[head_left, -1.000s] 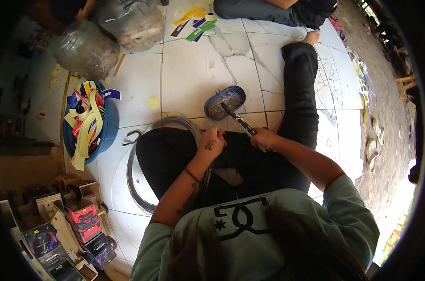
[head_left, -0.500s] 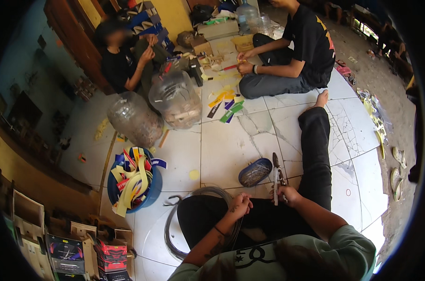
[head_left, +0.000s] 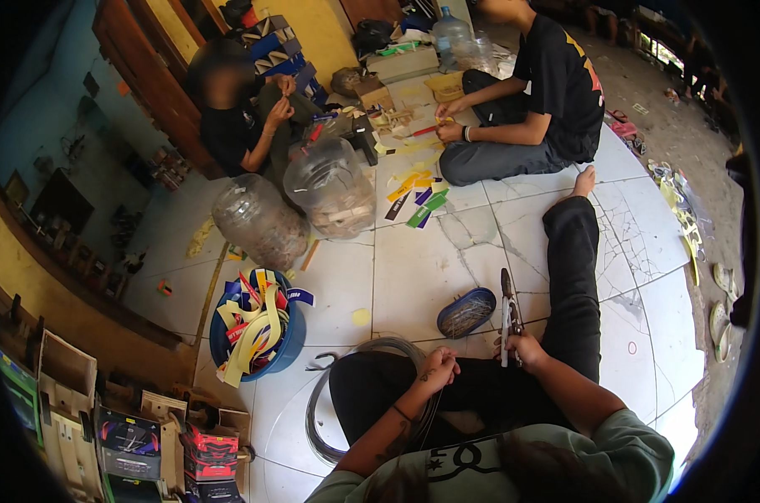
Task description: The person sits on the floor and repeatedly cuts short lengths of metal wire from a coil using pliers. The person holds the wire with one hand and uses the pliers with the other to snip the wire, then places the cut pieces into a small blue container.
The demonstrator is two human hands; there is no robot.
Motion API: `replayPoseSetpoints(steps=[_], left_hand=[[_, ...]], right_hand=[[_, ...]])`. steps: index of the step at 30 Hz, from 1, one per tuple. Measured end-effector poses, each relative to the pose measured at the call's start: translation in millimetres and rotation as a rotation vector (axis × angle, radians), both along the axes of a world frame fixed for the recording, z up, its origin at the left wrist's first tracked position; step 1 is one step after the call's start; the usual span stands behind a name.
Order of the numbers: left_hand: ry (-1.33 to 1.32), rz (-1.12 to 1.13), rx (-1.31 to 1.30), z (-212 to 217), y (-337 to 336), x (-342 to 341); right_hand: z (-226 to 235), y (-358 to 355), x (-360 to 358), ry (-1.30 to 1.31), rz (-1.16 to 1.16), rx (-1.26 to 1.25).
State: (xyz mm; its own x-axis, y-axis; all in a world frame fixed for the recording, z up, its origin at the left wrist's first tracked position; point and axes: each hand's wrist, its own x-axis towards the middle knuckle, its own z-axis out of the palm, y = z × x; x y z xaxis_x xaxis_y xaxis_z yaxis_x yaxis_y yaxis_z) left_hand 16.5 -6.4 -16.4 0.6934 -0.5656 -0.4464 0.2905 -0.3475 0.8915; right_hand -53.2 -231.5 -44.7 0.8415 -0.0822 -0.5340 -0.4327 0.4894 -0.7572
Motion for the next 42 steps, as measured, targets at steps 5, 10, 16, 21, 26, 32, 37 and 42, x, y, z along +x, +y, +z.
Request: replayPoseSetpoints(steps=[5, 10, 16, 21, 26, 32, 37, 42], left_hand=[[-0.019, -0.005, 0.009, 0, 0, 1], [-0.027, -0.01, 0.006, -1, 0, 0], [-0.026, -0.011, 0.006, -4, -1, 0], [-0.015, 0.0, 0.007, -4, -1, 0], [-0.022, -0.014, 0.028, -3, -1, 0], [-0.007, 0.0, -0.011, -5, 1, -1], [-0.022, 0.004, -0.041, -7, 1, -1], [0.006, 0.017, -0.031, -6, -2, -1]], right_hand=[[0, 0, 1, 0.018, 0.033, -0.054], [-3, -1, 0, 0.054, 0.029, -0.079], [-5, -2, 0, 0.08, 0.072, -0.125], [-4, -3, -1, 0.067, 0.085, -0.131], [1, -1, -1, 0.09, 0.073, -0.12], [53, -22, -13, 0.115, 0.033, -0.004], [137, -64, -67, -0.106, 0.344, -1.004], [191, -85, -120, -0.06, 0.602, -1.505]])
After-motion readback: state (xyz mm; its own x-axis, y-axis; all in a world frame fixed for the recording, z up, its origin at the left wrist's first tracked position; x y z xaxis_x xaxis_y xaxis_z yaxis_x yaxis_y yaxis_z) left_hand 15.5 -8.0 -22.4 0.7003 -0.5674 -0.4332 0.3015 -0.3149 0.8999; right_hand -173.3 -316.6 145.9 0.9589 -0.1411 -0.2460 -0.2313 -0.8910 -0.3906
